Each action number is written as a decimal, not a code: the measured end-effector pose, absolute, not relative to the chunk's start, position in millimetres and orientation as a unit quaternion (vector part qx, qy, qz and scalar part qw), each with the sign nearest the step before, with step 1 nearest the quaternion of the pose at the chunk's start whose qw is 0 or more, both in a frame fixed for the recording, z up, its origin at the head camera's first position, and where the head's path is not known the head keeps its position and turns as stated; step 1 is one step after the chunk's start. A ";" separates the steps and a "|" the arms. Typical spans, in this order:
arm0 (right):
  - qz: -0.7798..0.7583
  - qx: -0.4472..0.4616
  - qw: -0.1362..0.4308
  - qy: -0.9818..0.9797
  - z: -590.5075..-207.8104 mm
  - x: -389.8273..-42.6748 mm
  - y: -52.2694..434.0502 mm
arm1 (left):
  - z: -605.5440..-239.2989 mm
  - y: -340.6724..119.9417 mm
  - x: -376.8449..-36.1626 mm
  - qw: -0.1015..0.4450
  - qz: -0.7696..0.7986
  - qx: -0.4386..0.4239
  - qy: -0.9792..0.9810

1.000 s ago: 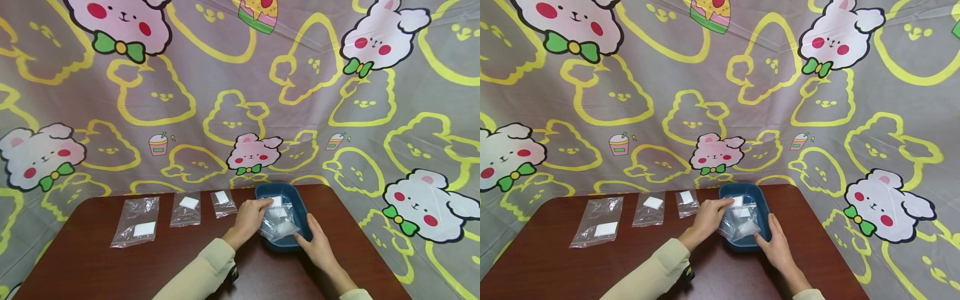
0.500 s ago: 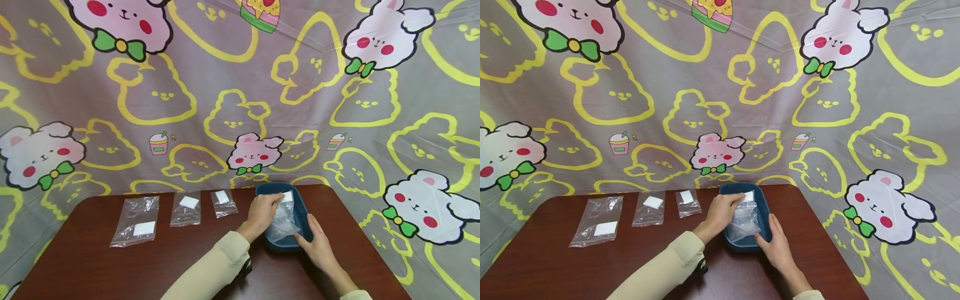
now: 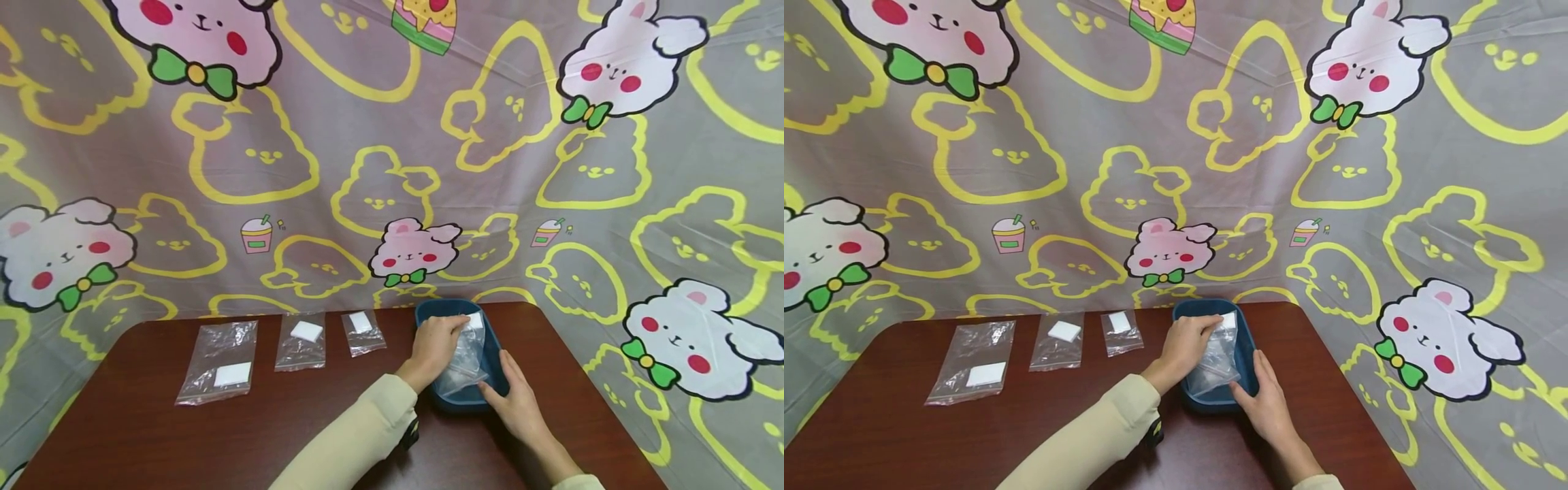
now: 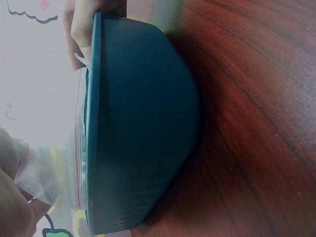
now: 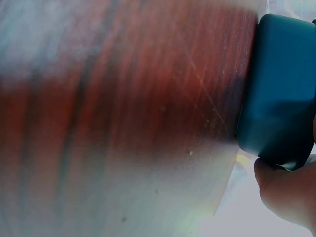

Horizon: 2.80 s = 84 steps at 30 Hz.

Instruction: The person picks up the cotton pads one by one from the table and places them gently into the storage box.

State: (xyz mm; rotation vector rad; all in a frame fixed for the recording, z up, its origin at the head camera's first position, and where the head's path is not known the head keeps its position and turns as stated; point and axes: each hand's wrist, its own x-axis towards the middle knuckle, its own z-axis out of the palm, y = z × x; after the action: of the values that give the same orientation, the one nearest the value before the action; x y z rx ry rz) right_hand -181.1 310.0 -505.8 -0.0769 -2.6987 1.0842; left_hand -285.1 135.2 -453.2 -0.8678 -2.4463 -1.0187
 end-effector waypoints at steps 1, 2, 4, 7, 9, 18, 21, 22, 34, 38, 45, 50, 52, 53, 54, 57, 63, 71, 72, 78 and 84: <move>0.370 -0.026 0.117 -0.921 -505.9 -181.2 310.1 | -453.4 135.5 -285.1 0.176 -0.359 -0.306 -0.864; 0.370 -0.025 0.118 -0.921 -506.0 -181.4 310.1 | -453.6 135.9 -285.2 0.177 -0.359 -0.305 -0.864; 0.371 -0.024 0.119 -0.921 -506.1 -181.5 310.3 | -453.7 136.9 -285.4 0.178 -0.359 -0.304 -0.864; 0.374 -0.024 0.119 -0.920 -506.6 -181.6 310.9 | -453.7 139.0 -285.4 0.177 -0.357 -0.304 -0.866; 0.376 -0.025 0.118 -0.919 -507.1 -181.4 311.2 | -453.5 140.6 -285.1 0.170 -0.357 -0.305 -0.866; 0.379 -0.020 0.122 -0.917 -508.0 -181.5 311.2 | -454.8 144.9 -283.7 0.152 -0.357 -0.307 -0.869; 0.378 -0.017 0.124 -0.917 -508.1 -182.3 311.1 | -457.7 144.6 -284.4 0.150 -0.350 -0.313 -0.870; 0.378 -0.017 0.124 -0.917 -507.8 -182.4 311.0 | -459.2 144.7 -284.9 0.149 -0.348 -0.315 -0.870; 0.376 -0.007 0.132 -0.917 -508.8 -183.2 312.8 | -474.7 139.8 -283.5 0.145 -0.338 -0.327 -0.870; 0.374 -0.008 0.135 -0.917 -509.3 -183.9 312.7 | -477.8 132.6 -284.7 0.146 -0.346 -0.328 -0.867; 0.371 -0.010 0.141 -0.918 -507.7 -184.7 312.1 | -479.3 110.3 -290.7 0.170 -0.347 -0.329 -0.861; 0.369 -0.013 0.133 -0.920 -507.0 -184.1 311.7 | -481.8 95.4 -295.5 0.176 -0.362 -0.321 -0.857; 0.369 -0.013 0.129 -0.920 -507.1 -183.6 311.6 | -484.0 89.8 -297.0 0.170 -0.365 -0.312 -0.860; 0.370 -0.014 0.128 -0.920 -507.1 -183.2 311.5 | -484.9 87.0 -297.6 0.167 -0.367 -0.307 -0.862; 0.372 -0.015 0.126 -0.920 -506.9 -182.8 311.3 | -486.3 84.2 -298.4 0.165 -0.367 -0.303 -0.864; 0.369 -0.016 0.122 -0.921 -506.1 -183.7 312.1 | -487.6 74.6 -302.7 0.157 -0.371 -0.289 -0.868; 0.371 -0.017 0.120 -0.921 -507.7 -185.7 312.6 | -493.4 41.2 -311.2 0.168 -0.377 -0.254 -0.875; 0.373 -0.021 0.119 -0.920 -509.9 -182.5 313.7 | -514.8 -29.8 -318.6 0.224 -0.360 -0.189 -0.886; 0.372 -0.022 0.119 -0.920 -510.2 -182.0 313.7 | -517.4 -39.1 -319.7 0.226 -0.361 -0.181 -0.887; 0.371 -0.019 0.114 -0.921 -509.7 -182.6 314.0 | -521.8 -95.7 -326.7 0.211 -0.349 -0.119 -0.905; 0.367 -0.020 0.110 -0.923 -508.5 -183.4 311.5 | -520.6 -147.8 -330.4 0.201 -0.337 -0.073 -0.917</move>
State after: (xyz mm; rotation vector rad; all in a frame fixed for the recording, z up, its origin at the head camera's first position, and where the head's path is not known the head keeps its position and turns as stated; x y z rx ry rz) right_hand -183.4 311.5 -508.5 -0.0583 -2.7132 1.0798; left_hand -330.4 -147.8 -520.6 -0.2039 -2.5612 -0.9405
